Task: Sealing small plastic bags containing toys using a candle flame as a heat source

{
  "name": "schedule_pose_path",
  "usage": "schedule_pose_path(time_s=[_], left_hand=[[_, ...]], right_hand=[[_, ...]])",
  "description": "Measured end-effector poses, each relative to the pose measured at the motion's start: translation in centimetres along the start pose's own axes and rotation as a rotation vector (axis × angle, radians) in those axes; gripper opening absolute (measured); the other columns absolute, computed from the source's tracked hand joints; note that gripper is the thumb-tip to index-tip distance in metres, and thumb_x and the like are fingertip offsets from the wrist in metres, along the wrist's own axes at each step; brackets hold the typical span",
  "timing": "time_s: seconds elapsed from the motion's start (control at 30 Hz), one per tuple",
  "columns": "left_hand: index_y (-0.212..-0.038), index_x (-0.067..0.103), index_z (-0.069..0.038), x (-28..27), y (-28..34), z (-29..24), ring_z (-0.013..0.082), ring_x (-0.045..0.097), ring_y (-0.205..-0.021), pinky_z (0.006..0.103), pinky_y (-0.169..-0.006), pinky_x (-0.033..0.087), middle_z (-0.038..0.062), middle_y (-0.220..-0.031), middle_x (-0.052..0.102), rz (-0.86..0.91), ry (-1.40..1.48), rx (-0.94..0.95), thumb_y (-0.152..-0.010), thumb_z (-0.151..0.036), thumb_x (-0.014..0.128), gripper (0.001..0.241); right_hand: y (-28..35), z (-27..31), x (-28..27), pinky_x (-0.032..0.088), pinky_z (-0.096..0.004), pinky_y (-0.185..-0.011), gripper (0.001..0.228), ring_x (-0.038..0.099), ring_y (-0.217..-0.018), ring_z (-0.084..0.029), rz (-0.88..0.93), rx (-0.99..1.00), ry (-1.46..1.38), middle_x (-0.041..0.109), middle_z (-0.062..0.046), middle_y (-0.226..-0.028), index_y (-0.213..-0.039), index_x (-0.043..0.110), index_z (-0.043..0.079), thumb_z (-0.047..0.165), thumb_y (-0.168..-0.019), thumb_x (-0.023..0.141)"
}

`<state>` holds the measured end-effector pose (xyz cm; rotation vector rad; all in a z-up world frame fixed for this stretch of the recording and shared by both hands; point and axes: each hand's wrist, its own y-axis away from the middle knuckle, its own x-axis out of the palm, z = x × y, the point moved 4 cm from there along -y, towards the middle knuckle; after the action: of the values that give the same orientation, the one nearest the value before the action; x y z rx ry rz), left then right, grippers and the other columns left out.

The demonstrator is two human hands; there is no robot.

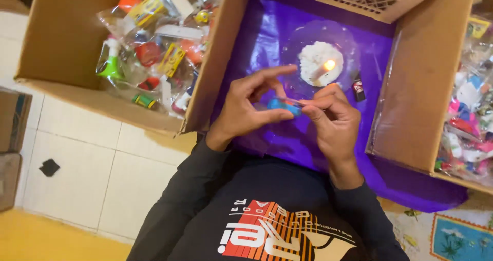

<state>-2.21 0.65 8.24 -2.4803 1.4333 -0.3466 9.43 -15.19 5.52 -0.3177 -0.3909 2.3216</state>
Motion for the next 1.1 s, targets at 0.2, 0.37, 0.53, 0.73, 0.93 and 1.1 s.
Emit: schedule_pose_path(time_s=[0.2, 0.37, 0.53, 0.73, 0.93, 1.1], left_hand=[[-0.095, 0.080, -0.013, -1.2, 1.0, -0.7, 0.0145, 0.048, -0.066, 0.0274, -0.062, 0.041, 0.005, -0.082, 0.067, 0.001, -0.159, 0.165, -0.088, -0.017, 0.084, 0.009], [-0.093, 0.080, -0.012, -2.0, 1.9, -0.7, 0.0127, 0.046, -0.063, 0.0265, -0.057, 0.039, 0.005, -0.083, 0.065, -0.052, -0.189, 0.150, -0.089, -0.017, 0.083, 0.007], [-0.094, 0.080, -0.012, -2.0, 2.4, -0.6, 0.0082, 0.042, -0.056, 0.0232, -0.050, 0.036, 0.003, -0.081, 0.065, -0.074, -0.185, 0.119, -0.089, -0.017, 0.084, 0.008], [-0.090, 0.079, -0.011, -1.1, 2.5, -0.4, 0.0092, 0.042, -0.055, 0.0251, -0.051, 0.035, 0.004, -0.077, 0.061, -0.088, -0.161, 0.123, -0.088, -0.017, 0.083, 0.008], [-0.090, 0.079, -0.010, -1.2, 2.1, -0.1, 0.0089, 0.043, -0.055, 0.0254, -0.050, 0.034, 0.004, -0.077, 0.061, -0.100, -0.153, 0.104, -0.089, -0.016, 0.083, 0.007], [-0.092, 0.079, -0.007, -1.1, 1.2, 1.2, 0.0103, 0.048, -0.066, 0.0252, -0.060, 0.039, 0.007, -0.079, 0.060, -0.136, -0.115, 0.044, -0.090, -0.016, 0.083, 0.009]], right_hand=[[0.0, 0.7, 1.4, 0.047, -0.035, -0.076, 0.022, 0.053, -0.077, -0.020, 0.074, -0.049, 0.028, 0.058, -0.015, -0.083, -0.102, 0.076, -0.005, 0.013, -0.091, 0.081], [-0.2, 1.1, 2.7, 0.047, -0.034, -0.083, 0.051, 0.050, -0.085, -0.018, 0.128, -0.026, -0.108, 0.057, -0.016, -0.094, -0.124, 0.067, -0.009, 0.016, -0.084, 0.086], [-0.5, 2.6, 3.4, 0.051, -0.037, -0.080, 0.015, 0.060, -0.079, -0.024, 0.085, -0.098, 0.004, 0.064, -0.018, -0.085, -0.098, 0.075, -0.007, 0.007, -0.093, 0.078], [0.0, 2.6, 3.0, 0.050, -0.035, -0.078, 0.013, 0.055, -0.076, -0.021, 0.029, -0.132, 0.074, 0.057, -0.014, -0.084, -0.094, 0.074, -0.005, 0.008, -0.097, 0.076], [0.8, 0.7, 2.8, 0.050, -0.030, -0.079, 0.025, 0.053, -0.080, -0.013, 0.012, 0.013, -0.136, 0.059, -0.011, -0.087, -0.112, 0.069, -0.007, 0.011, -0.096, 0.076], [0.2, 0.8, 1.4, 0.049, -0.031, -0.079, 0.021, 0.056, -0.084, -0.018, -0.032, 0.009, -0.136, 0.059, -0.015, -0.089, -0.106, 0.068, -0.009, 0.006, -0.093, 0.077]])
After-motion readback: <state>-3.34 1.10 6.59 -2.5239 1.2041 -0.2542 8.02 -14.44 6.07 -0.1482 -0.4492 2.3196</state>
